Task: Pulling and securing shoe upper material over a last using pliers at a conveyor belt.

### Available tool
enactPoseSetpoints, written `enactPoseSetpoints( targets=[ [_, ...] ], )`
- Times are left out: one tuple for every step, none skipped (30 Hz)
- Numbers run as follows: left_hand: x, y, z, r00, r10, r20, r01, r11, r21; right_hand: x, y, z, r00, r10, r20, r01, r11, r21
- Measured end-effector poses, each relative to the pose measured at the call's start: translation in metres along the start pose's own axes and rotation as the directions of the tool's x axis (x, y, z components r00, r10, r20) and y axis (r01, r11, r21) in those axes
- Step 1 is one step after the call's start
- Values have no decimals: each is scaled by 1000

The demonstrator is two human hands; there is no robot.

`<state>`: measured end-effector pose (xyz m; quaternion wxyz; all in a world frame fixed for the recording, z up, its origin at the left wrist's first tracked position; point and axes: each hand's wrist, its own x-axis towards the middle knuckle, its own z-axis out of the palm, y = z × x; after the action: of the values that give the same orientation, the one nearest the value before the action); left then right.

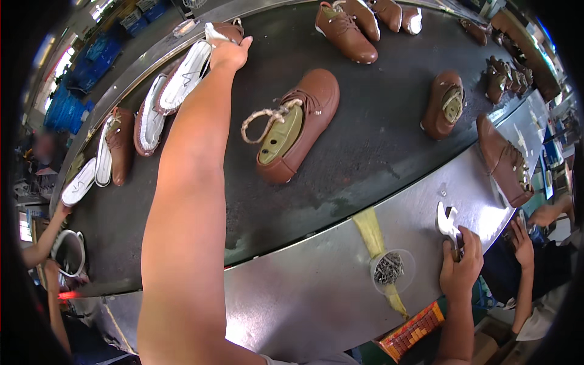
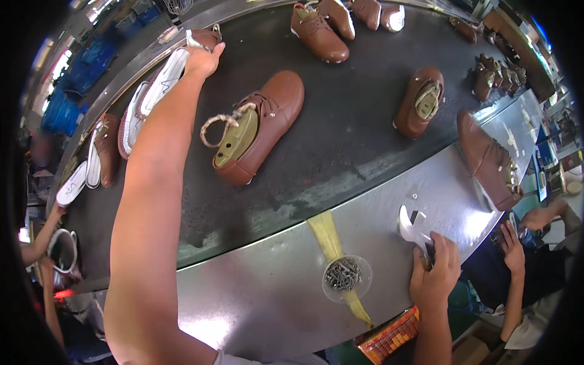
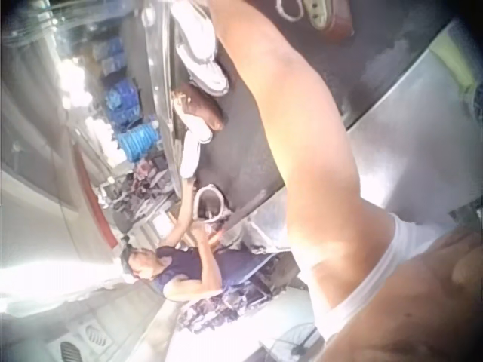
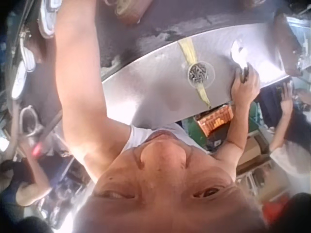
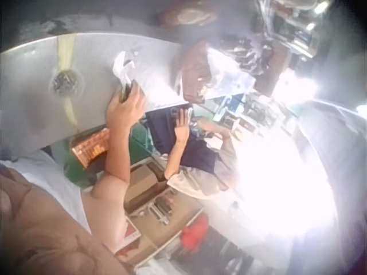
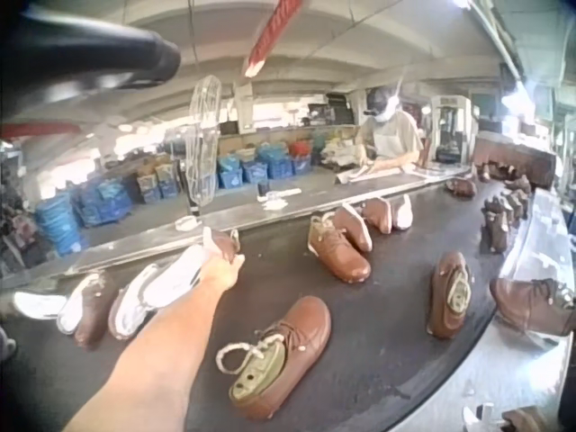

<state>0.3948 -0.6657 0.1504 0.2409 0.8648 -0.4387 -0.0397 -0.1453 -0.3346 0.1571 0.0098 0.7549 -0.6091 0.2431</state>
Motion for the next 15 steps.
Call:
enactPoseSetpoints(
  targets=[
    [5, -7, -2, 1000, 1, -6, -1, 1000, -6, 0, -3, 1, 1000, -7, 0, 7, 1000, 29],
    [9, -15, -5, 1000, 13, -18, -12, 999, 44, 0, -5, 2, 1000, -18, 0, 18, 998, 62],
    [2, -16, -7, 1000, 25, -15, -24, 995, 95, -1, -5, -1, 1000, -30, 0, 30, 998, 47],
    [-11, -21, -19, 1000, 21, -19, -21, 1000, -3, 0, -5, -2, 999, -32, 2, 32, 998, 46],
    [-15, -36, -26, 999, 11, 37, -4, 982, -188, 0, -6, -1, 999, -35, -7, 35, 999, 34],
    [-19, -55, -43, 997, 7, 80, 22, 933, -359, 1, -9, -1, 999, -46, -21, 46, 998, 35],
    [-45, -50, -52, 989, -17, 146, 103, 788, -607, 0, -8, -2, 1000, -26, -14, 27, 998, 55],
    [-77, -51, -63, 977, -24, 212, 187, 575, -796, 0, -7, -1, 999, -30, -14, 31, 998, 58],
    [-98, -63, -89, 959, 43, 280, 235, 431, -871, 0, -9, -1, 999, -36, -17, 37, 998, 51],
    [-121, -76, -111, 935, 106, 339, 296, 296, -908, 0, -10, 0, 999, -42, -21, 43, 998, 45],
    [-156, -80, -133, 936, 126, 330, 293, 245, -924, -1, -8, 0, 999, -41, -6, 42, 999, 34],
    [-193, -86, -159, 933, 144, 329, 285, 259, -923, -3, -7, 1, 998, -60, -10, 60, 997, 52],
    [-226, -108, -183, 944, 175, 278, 229, 255, -939, -3, -9, 3, 998, -55, -3, 55, 998, 29],
    [-268, -125, -205, 929, 228, 290, 242, 217, -946, -4, -9, 3, 999, -40, 6, 40, 999, -8],
    [-325, -129, -225, 962, 233, 141, 82, 248, -965, -6, -6, 3, 999, -43, 10, 43, 999, -19]
  ],
)
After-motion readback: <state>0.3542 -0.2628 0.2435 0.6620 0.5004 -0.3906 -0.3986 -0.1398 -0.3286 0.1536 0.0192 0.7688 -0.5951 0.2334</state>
